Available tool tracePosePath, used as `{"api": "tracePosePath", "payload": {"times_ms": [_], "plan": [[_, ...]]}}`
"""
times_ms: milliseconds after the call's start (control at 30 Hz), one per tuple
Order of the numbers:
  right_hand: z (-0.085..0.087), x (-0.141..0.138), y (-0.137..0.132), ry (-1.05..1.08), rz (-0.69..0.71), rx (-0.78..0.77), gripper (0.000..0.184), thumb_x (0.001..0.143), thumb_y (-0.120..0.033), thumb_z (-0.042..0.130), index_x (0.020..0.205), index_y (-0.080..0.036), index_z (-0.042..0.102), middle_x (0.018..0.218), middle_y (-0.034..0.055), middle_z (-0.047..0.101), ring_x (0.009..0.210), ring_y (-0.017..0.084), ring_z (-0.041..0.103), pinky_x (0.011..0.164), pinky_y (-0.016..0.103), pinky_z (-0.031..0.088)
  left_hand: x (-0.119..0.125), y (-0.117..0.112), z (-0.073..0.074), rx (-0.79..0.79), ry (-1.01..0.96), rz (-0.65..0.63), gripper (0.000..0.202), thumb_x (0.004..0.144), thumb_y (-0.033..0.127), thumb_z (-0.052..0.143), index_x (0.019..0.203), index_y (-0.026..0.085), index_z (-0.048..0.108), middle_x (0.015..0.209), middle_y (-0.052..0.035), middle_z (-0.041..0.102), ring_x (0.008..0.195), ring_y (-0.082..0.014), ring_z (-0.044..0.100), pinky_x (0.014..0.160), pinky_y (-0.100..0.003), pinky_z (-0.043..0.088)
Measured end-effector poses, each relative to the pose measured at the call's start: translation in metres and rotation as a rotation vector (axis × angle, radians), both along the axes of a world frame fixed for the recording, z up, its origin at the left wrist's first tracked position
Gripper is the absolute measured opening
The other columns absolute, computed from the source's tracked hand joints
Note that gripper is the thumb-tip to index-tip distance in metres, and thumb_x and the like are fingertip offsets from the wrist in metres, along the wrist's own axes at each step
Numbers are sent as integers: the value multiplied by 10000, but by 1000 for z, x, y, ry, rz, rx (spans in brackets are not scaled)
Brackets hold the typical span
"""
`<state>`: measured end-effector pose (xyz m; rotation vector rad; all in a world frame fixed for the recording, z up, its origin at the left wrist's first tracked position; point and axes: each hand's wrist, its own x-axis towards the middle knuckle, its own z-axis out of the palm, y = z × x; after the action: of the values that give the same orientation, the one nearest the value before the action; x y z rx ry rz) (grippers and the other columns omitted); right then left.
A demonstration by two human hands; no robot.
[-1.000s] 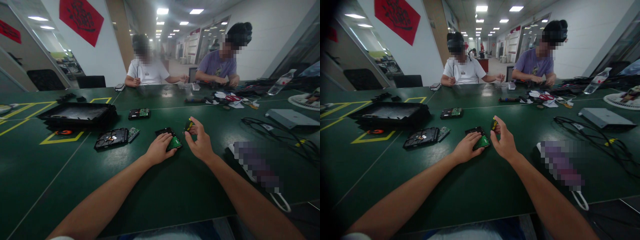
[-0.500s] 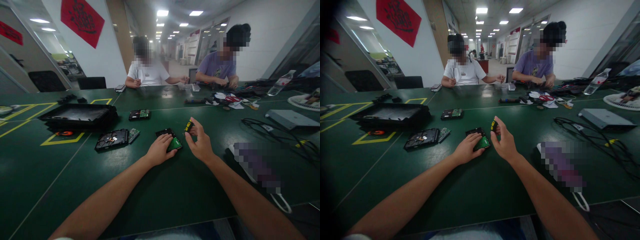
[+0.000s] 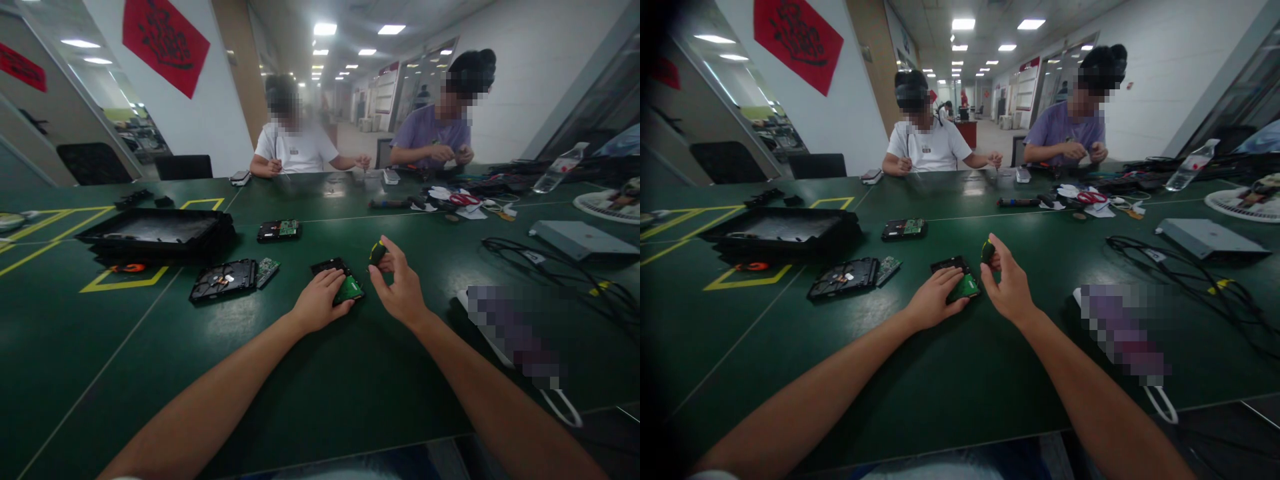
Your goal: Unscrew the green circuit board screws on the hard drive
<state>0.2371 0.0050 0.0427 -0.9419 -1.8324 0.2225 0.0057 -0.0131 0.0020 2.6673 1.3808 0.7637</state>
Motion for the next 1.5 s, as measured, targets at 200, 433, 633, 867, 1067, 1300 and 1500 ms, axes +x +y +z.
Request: {"api": "tracePosePath", "payload": {"times_ms": [200,433,633,867,1067,1300,1500], "plan": [[1,0,-1,-7,-27,13,691,978,-356,656,1599,-338,353,1135,74,709,895,247,731,856,481,664,0,0,1,-1,10,-1,634,972,513,628,1464,121,549,1515,-171,580,1466,-329,482,1253,-484,368],[0,0,0,12,-8,-6,693,991,-319,628,1614,-313,324,1128,73,725,914,240,741,883,468,653,0,0,1,0,18,5,631,970,517,627,1459,125,554,1516,-161,582,1460,-324,490,1256,-478,366],[1,-1,-1,9,-7,7,670,978,-338,659,1583,-312,374,1116,68,717,904,232,727,871,455,653,0,1,-2,-2,15,9,642,973,519,624,1471,121,546,1522,-168,576,1473,-327,474,1257,-481,365],[0,-1,0,22,-2,-9,693,985,-312,650,1604,-318,336,1121,68,728,924,235,739,879,459,653,0,1,-1,4,6,0,630,973,512,626,1460,118,555,1515,-173,580,1464,-329,485,1253,-483,369],[1,0,-1,8,6,9,671,985,-326,654,1589,-333,362,1133,65,725,914,230,738,876,455,656,0,0,0,-7,-5,-2,637,967,493,639,1476,122,545,1521,-169,575,1461,-333,484,1244,-491,378],[0,0,0,5,-8,-5,685,984,-311,653,1596,-336,346,1104,62,720,913,236,736,875,458,657,1,0,1,-9,6,2,647,972,502,628,1492,129,530,1529,-162,568,1460,-327,485,1247,-488,376],[0,-1,-2,-2,-2,14,667,990,-325,642,1590,-340,351,1150,70,714,918,233,733,877,453,659,1,0,-1,-6,4,1,657,971,506,625,1484,106,533,1518,-176,575,1467,-330,477,1250,-482,371]]}}
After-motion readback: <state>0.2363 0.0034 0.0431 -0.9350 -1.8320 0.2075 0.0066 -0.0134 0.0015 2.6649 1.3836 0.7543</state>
